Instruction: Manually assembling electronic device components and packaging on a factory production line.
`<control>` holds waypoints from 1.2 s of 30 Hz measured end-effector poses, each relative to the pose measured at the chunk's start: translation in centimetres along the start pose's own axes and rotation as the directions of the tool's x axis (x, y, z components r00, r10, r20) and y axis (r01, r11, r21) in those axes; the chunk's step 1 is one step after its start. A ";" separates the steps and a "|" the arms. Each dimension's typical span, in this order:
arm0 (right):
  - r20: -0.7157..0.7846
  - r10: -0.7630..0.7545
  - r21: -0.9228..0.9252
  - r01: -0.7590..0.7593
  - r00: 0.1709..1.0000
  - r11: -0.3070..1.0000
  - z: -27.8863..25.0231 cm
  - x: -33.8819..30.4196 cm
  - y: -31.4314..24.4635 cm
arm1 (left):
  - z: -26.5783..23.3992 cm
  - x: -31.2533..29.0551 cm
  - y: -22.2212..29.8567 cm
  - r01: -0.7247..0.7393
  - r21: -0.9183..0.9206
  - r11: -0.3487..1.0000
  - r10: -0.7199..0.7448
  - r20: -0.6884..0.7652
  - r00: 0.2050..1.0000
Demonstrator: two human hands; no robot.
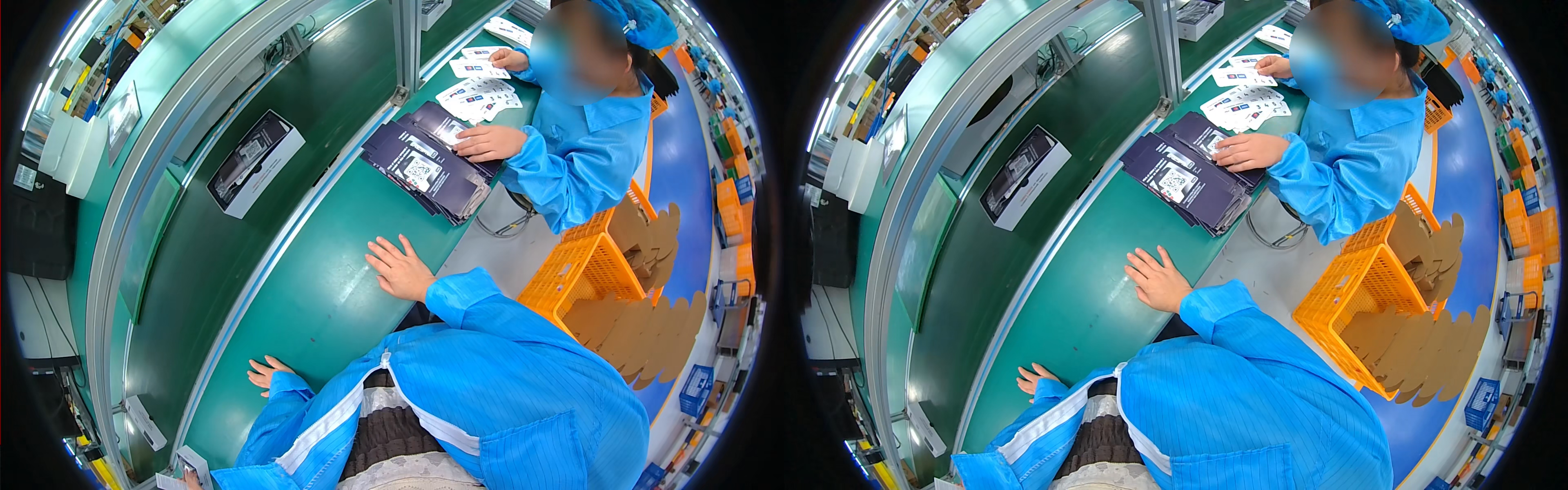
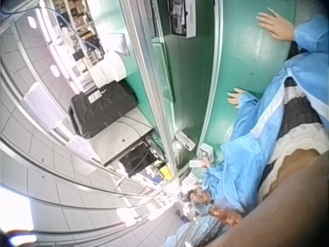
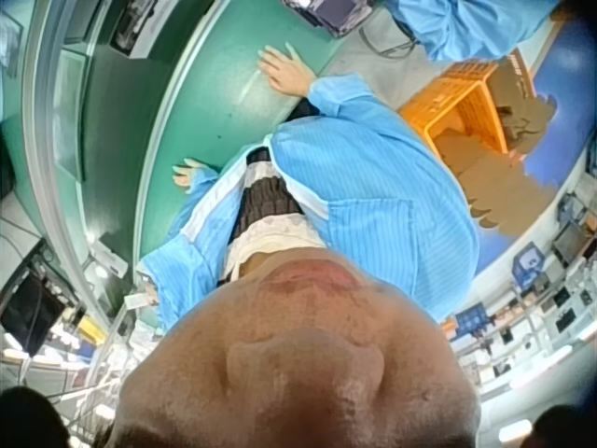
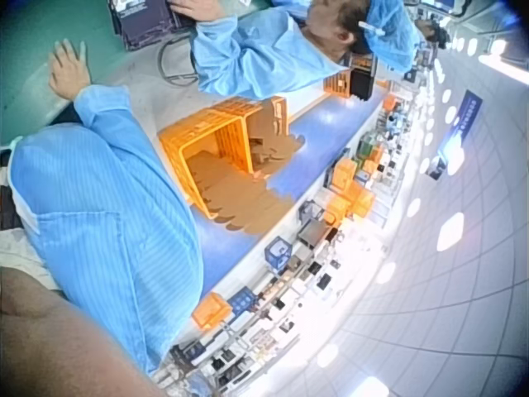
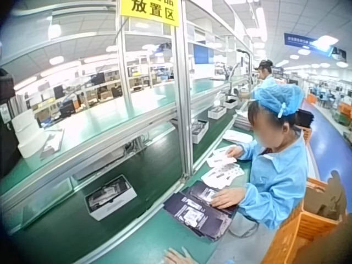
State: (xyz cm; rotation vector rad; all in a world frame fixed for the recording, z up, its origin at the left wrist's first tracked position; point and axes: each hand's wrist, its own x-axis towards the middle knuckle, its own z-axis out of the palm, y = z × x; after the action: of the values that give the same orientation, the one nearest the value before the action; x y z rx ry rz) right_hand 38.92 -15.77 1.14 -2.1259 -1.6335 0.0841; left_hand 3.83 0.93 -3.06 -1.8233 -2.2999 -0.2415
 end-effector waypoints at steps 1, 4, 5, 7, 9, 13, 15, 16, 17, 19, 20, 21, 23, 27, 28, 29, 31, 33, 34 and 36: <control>0.004 0.004 0.007 -0.004 1.000 1.000 0.1 0.0 0.1 | 0.0 0.0 0.1 0.006 0.014 1.000 -0.006 0.004 1.000; 0.017 0.004 -0.022 -0.003 1.000 1.000 -0.6 0.8 1.6 | 0.5 -0.1 1.6 -0.004 0.008 1.000 0.004 -0.012 1.000; 0.019 0.008 -0.019 -0.008 1.000 1.000 -0.5 0.7 1.6 | 0.4 0.0 1.6 -0.009 0.012 1.000 0.009 -0.012 1.000; 0.028 0.023 -0.017 -0.022 0.999 1.000 -0.3 0.6 1.7 | 0.3 0.0 1.7 -0.024 0.025 0.999 0.024 -0.010 1.000; 0.022 0.021 -0.013 -0.020 1.000 1.000 -0.8 1.1 2.7 | 0.3 0.1 2.9 -0.003 0.052 0.999 0.001 0.046 0.999; 0.029 0.021 0.003 -0.021 0.999 1.000 -1.2 1.7 3.5 | 0.5 0.3 3.5 0.005 0.086 0.996 -0.013 0.094 0.996; 0.033 0.024 0.001 -0.024 0.999 1.000 -1.0 1.8 3.8 | 0.4 0.4 3.8 0.002 0.085 0.996 -0.010 0.095 0.995; 0.037 0.024 -0.002 -0.024 0.999 1.000 -1.0 1.8 3.9 | 0.4 0.4 4.0 0.001 0.083 0.997 -0.009 0.096 0.995; 0.038 0.025 -0.003 -0.025 0.999 1.000 -0.8 1.8 3.9 | 0.5 0.4 4.0 -0.001 0.082 0.997 -0.008 0.097 0.995; 0.047 0.026 -0.001 -0.026 0.999 1.000 -0.6 1.7 4.0 | 0.8 0.3 3.9 0.001 0.085 0.996 -0.009 0.087 0.996; 0.047 0.028 -0.002 -0.028 0.998 1.000 -0.5 1.8 4.0 | 0.8 0.3 4.0 -0.001 0.085 0.996 -0.007 0.089 0.996; 0.053 0.031 0.001 -0.031 0.998 1.000 -0.4 1.8 4.1 | 0.7 0.3 4.2 0.002 0.093 0.996 -0.010 0.093 0.996; 0.060 0.033 0.002 -0.033 0.998 0.999 -0.6 2.0 4.4 | 0.8 0.3 4.6 0.005 0.101 0.995 -0.014 0.098 0.995; 0.071 0.033 -0.001 -0.033 0.997 0.999 -0.8 2.5 5.0 | 2.0 0.4 4.6 -0.016 0.069 0.997 0.013 0.038 0.999; 0.073 0.034 -0.002 -0.034 0.997 0.999 -0.8 2.5 5.0 | 2.2 0.5 4.5 -0.022 0.060 0.998 0.020 0.024 0.999; 0.075 0.034 -0.003 -0.034 0.997 0.999 -0.8 2.6 5.3 | 2.3 0.4 4.8 -0.021 0.060 0.998 0.019 0.027 0.999; 0.074 0.037 -0.002 -0.037 0.997 0.999 -1.0 2.7 5.9 | 2.4 0.2 5.4 -0.008 0.047 0.999 0.006 0.048 0.999; 0.071 0.035 -0.003 -0.035 0.997 0.999 -1.0 2.8 6.0 | 2.2 0.3 5.6 -0.004 0.054 0.999 0.000 0.067 0.998; 0.066 0.034 -0.005 -0.033 0.997 0.999 -0.9 2.8 6.0 | 2.0 0.4 5.7 -0.001 0.060 0.998 -0.004 0.085 0.996; 0.054 0.028 -0.017 -0.027 0.998 0.999 -0.9 2.9 6.2 | 1.8 0.3 6.0 0.002 0.069 0.998 -0.008 0.094 0.996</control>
State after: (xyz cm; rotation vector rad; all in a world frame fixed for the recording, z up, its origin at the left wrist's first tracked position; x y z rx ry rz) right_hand 45.62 -14.58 0.18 -2.1762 -1.6409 0.1392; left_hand 9.54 3.05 -4.64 -1.8328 -2.3442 -0.0777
